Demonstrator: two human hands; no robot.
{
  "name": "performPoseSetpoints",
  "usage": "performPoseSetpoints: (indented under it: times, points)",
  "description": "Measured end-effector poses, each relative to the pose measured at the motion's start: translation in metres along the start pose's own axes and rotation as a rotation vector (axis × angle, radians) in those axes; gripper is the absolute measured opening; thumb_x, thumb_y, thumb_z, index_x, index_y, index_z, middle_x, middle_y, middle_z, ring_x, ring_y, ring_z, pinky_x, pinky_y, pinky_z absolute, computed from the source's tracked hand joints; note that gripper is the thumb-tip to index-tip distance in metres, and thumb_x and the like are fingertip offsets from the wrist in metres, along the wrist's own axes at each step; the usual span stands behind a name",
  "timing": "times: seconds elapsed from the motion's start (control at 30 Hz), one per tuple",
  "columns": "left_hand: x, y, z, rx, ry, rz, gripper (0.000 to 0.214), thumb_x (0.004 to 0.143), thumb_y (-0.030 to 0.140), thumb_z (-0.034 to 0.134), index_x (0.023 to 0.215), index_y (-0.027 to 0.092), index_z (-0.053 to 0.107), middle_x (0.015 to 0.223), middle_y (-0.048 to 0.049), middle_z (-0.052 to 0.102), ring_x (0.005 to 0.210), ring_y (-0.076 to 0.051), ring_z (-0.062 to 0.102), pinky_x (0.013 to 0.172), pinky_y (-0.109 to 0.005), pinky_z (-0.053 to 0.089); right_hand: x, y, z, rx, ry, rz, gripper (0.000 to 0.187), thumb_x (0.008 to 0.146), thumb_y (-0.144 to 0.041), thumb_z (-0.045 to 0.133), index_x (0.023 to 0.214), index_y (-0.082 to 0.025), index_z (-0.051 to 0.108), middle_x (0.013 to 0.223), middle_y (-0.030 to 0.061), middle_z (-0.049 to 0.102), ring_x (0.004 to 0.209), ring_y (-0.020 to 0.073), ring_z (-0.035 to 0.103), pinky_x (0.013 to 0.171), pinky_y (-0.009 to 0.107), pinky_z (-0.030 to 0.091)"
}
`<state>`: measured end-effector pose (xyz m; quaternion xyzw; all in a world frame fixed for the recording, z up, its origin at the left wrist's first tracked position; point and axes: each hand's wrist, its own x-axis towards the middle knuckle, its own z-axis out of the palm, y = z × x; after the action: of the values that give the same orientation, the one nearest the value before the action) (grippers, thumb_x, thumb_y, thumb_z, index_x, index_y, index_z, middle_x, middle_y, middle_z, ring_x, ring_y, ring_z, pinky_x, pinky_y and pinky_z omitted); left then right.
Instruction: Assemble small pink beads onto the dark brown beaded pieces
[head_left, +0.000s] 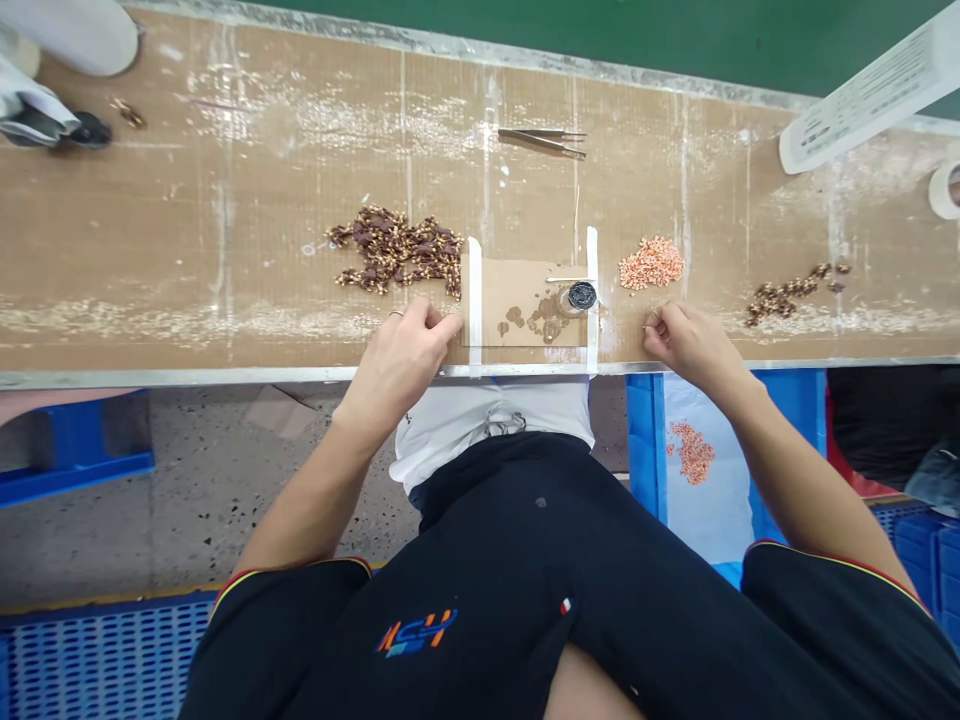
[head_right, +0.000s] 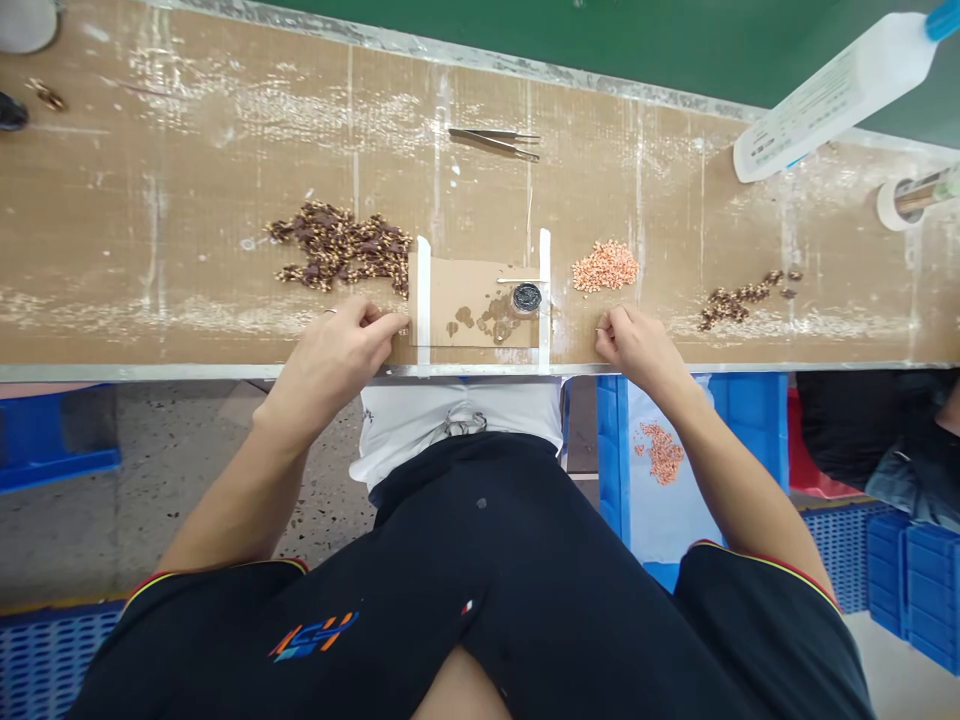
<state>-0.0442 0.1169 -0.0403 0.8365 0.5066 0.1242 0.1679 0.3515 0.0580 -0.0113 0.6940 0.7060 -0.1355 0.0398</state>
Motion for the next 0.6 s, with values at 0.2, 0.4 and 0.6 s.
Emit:
performPoseSetpoints:
  times: [0.2,0.4,0.6]
  points:
    - [-0.001,-0.011,-0.003,-0.151,0.056,0.014,0.023,0.093,0.016,0.060,0.102,0.026,0.079,0.095,-0.0074,0.067,0.075,-0.022,0.063,0.070,-0.037,0.052,0.014,-0.028,-0.030,0.079,0.056,-0.014,0.018,0.091,-0.022,0.054,0.081,-0.030,0.041,0.083,0.0075,0.068,0.079,0.0257,0.065,0.080,0.037,0.050]
    - [-0.006,-0.013,0.009,-0.561,0.257,-0.139,0.019,0.092,0.020,0.063,0.101,0.023,0.080,0.097,-0.0056,0.077,0.076,-0.016,0.069,0.072,-0.031,0.061,0.033,-0.066,-0.047,0.025,0.052,-0.180,0.013,0.092,-0.019,0.051,0.084,-0.028,0.055,0.087,0.0075,0.070,0.078,0.0239,0.063,0.079,0.037,0.049]
    - [-0.011,-0.012,0.028,-0.834,0.382,-0.286,0.017,0.092,0.028,0.067,0.105,0.022,0.075,0.092,-0.0038,0.079,0.078,-0.014,0.074,0.072,-0.027,0.063,0.043,-0.079,-0.043,-0.138,0.054,-0.224,0.017,0.091,-0.018,0.051,0.088,-0.024,0.066,0.091,0.0110,0.075,0.080,0.0251,0.064,0.069,0.036,0.042]
